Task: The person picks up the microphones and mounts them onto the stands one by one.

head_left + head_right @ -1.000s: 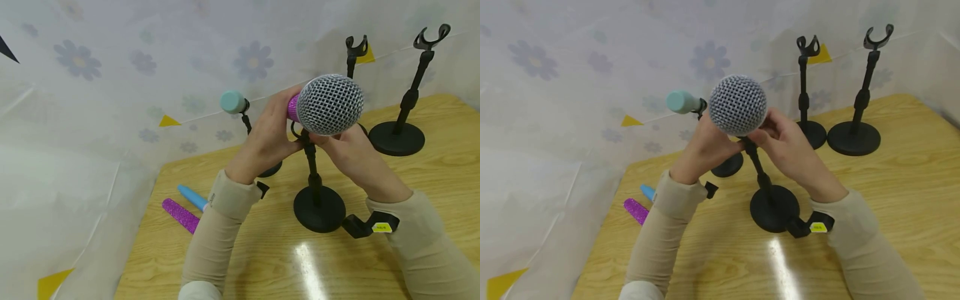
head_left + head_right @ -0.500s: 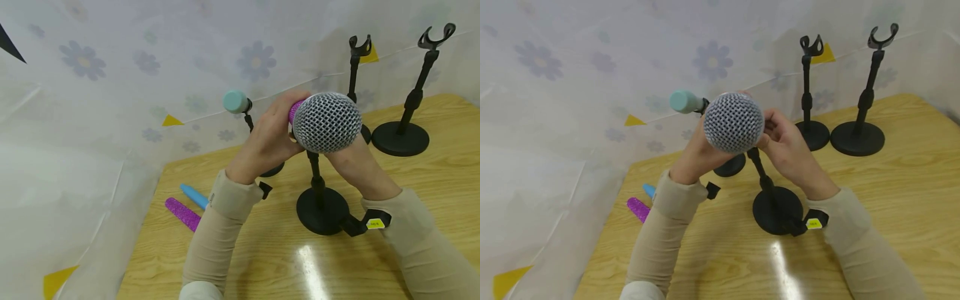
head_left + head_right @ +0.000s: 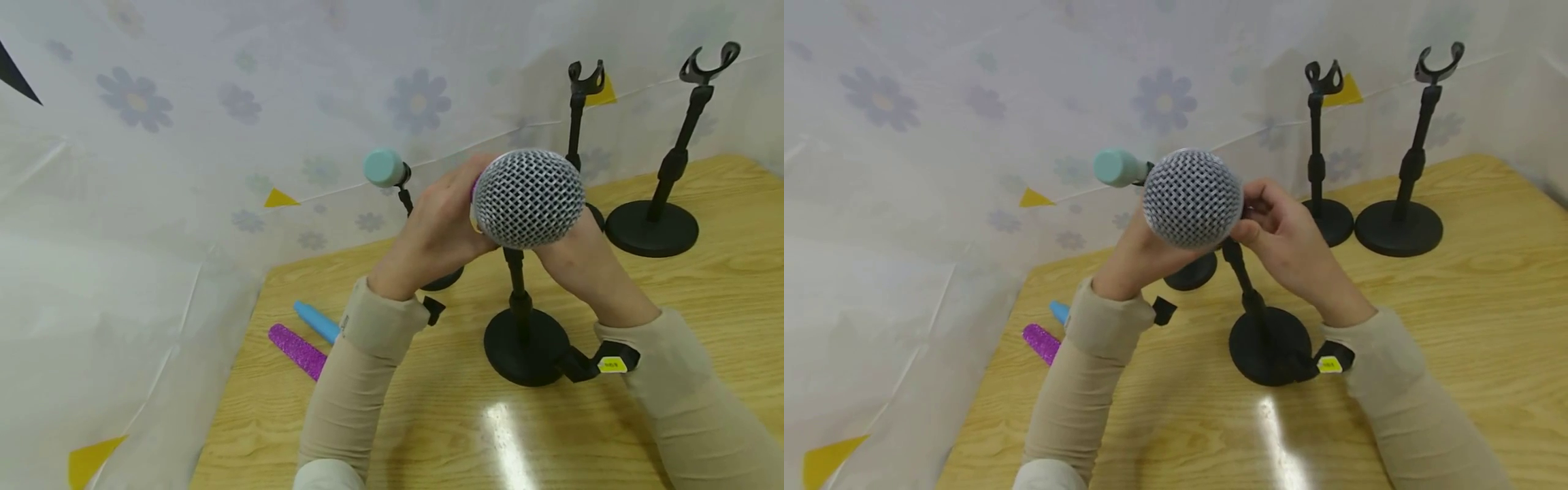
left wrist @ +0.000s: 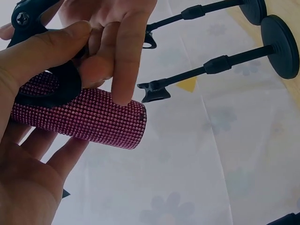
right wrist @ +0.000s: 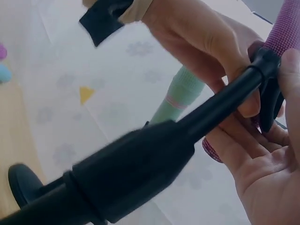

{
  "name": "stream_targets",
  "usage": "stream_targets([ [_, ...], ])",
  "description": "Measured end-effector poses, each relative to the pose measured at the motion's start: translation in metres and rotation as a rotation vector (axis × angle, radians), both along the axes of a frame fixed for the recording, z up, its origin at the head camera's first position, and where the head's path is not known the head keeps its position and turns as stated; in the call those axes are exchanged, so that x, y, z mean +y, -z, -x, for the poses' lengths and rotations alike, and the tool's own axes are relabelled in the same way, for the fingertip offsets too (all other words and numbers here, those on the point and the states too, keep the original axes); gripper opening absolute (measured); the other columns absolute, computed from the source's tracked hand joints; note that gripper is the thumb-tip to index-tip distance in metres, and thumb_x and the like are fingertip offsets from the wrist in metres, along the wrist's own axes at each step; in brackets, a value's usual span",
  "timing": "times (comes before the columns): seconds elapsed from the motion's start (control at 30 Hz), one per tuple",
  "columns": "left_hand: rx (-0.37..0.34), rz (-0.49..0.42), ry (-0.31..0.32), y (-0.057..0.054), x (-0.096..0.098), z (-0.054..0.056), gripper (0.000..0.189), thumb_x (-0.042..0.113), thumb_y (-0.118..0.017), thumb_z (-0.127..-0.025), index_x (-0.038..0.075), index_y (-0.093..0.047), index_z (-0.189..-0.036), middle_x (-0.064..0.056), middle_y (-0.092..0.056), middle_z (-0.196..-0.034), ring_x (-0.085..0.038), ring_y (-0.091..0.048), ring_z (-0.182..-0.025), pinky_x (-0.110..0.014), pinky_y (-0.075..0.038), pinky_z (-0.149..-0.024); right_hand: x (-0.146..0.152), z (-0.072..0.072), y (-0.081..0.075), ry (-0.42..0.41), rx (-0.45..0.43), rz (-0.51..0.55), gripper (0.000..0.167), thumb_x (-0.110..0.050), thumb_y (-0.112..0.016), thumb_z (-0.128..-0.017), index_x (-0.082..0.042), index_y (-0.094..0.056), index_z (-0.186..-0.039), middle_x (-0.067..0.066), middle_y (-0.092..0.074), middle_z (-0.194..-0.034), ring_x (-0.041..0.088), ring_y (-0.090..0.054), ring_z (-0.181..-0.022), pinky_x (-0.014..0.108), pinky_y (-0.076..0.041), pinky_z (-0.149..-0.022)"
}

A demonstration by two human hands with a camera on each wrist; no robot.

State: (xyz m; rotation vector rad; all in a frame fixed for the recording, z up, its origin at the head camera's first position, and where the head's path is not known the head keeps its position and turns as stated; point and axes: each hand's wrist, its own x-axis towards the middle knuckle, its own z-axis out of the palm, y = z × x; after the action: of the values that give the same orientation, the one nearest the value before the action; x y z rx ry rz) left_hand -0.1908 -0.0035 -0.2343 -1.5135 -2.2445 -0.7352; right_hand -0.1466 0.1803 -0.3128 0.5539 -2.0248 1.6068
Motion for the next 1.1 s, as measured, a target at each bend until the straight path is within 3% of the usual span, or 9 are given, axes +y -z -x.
stream_targets([
  [0.1, -0.013, 0.029, -0.03, -0.001, 0.001, -0.002, 0.064, 0.016, -0.078, -0.085, -0.001, -0.048, -0.139, -0.013, -0.061, -0.136, -0.021, -0.059, -0.126, -0.02, -0.043, -0.112, 0.004, 0.0, -0.001, 0.013, 0.046, -0.092, 0.033, -0.004, -0.052, -0.103, 0.007, -0.052, -0.135, -0.022, -0.05, -0.108, 0.001, -0.048, -0.096, 0.017, -0.036, -0.079],
  [0.2, -0.019, 0.067, -0.08, -0.002, 0.0, -0.004, 0.069, 0.017, -0.08, -0.084, 0.0, -0.048, -0.143, -0.012, -0.061, -0.138, -0.022, -0.06, -0.125, -0.022, -0.045, -0.11, 0.009, 0.001, -0.005, 0.058, 0.1, -0.2, 0.023, -0.015, -0.056, -0.104, 0.004, -0.06, -0.115, -0.014, -0.05, -0.087, 0.0, -0.046, -0.076, 0.017, -0.036, -0.069],
  [0.3, -0.019, 0.096, -0.109, -0.003, 0.0, -0.004, 0.074, 0.018, -0.081, -0.083, 0.0, -0.046, -0.146, -0.011, -0.061, -0.139, -0.022, -0.061, -0.124, -0.024, -0.047, -0.109, 0.013, -0.001, -0.008, 0.113, 0.133, -0.289, 0.022, -0.019, -0.062, -0.101, 0.002, -0.063, -0.111, -0.001, -0.057, -0.083, -0.004, -0.044, -0.074, 0.01, -0.036, -0.067],
  [0.43, -0.039, 0.115, -0.096, -0.005, -0.003, -0.003, 0.071, 0.015, -0.083, -0.081, 0.0, -0.05, -0.142, -0.011, -0.065, -0.131, -0.021, -0.065, -0.114, -0.024, -0.051, -0.099, 0.014, -0.001, -0.01, 0.087, 0.141, -0.296, 0.04, -0.038, -0.06, -0.1, 0.0, -0.068, -0.111, 0.011, -0.072, -0.096, -0.012, -0.054, -0.084, 0.002, -0.043, -0.075],
  [0.53, -0.081, 0.118, -0.067, -0.004, -0.005, -0.002, 0.058, 0.01, -0.083, -0.08, -0.001, -0.058, -0.132, -0.011, -0.069, -0.12, -0.019, -0.066, -0.105, -0.022, -0.052, -0.092, 0.012, -0.002, -0.009, 0.076, 0.138, -0.307, 0.052, -0.052, -0.053, -0.098, -0.002, -0.069, -0.107, 0.008, -0.074, -0.088, -0.012, -0.059, -0.079, 0.002, -0.046, -0.073],
  [0.63, -0.104, 0.124, -0.044, -0.003, -0.006, 0.0, 0.047, 0.006, -0.08, -0.081, 0.0, -0.063, -0.125, -0.011, -0.071, -0.114, -0.018, -0.066, -0.098, -0.019, -0.051, -0.087, 0.01, -0.003, -0.009, 0.083, 0.15, -0.321, 0.049, -0.048, -0.052, -0.101, -0.003, -0.07, -0.105, 0.006, -0.073, -0.082, -0.009, -0.058, -0.072, 0.002, -0.046, -0.069],
  [0.87, -0.058, 0.152, 0.012, -0.006, -0.002, 0.003, 0.023, 0.005, -0.073, -0.086, 0.007, -0.068, -0.108, -0.004, -0.071, -0.105, -0.014, -0.064, -0.095, -0.019, -0.05, -0.088, 0.01, -0.001, -0.008, 0.045, 0.151, -0.245, 0.016, -0.01, -0.054, -0.103, 0.003, -0.062, -0.097, -0.006, -0.054, -0.081, 0.0, -0.048, -0.069, 0.012, -0.042, -0.066],
  [1.0, -0.101, 0.163, 0.03, -0.006, -0.001, 0.003, 0.034, 0.005, -0.073, -0.088, 0.004, -0.064, -0.121, -0.007, -0.07, -0.116, -0.016, -0.064, -0.107, -0.018, -0.049, -0.097, 0.011, -0.001, -0.006, 0.035, 0.119, -0.249, 0.01, -0.006, -0.055, -0.102, 0.003, -0.061, -0.101, -0.01, -0.054, -0.086, 0.0, -0.049, -0.073, 0.011, -0.043, -0.069],
  [1.1, -0.176, 0.142, 0.057, -0.004, -0.005, -0.001, 0.052, 0.005, -0.07, -0.092, 0.001, -0.05, -0.14, -0.01, -0.061, -0.135, -0.018, -0.057, -0.127, -0.018, -0.041, -0.111, 0.013, -0.002, -0.006, -0.039, 0.082, -0.245, 0.009, -0.003, -0.057, -0.101, 0.001, -0.062, -0.108, -0.01, -0.057, -0.09, 0.002, -0.055, -0.075, 0.011, -0.048, -0.071],
])
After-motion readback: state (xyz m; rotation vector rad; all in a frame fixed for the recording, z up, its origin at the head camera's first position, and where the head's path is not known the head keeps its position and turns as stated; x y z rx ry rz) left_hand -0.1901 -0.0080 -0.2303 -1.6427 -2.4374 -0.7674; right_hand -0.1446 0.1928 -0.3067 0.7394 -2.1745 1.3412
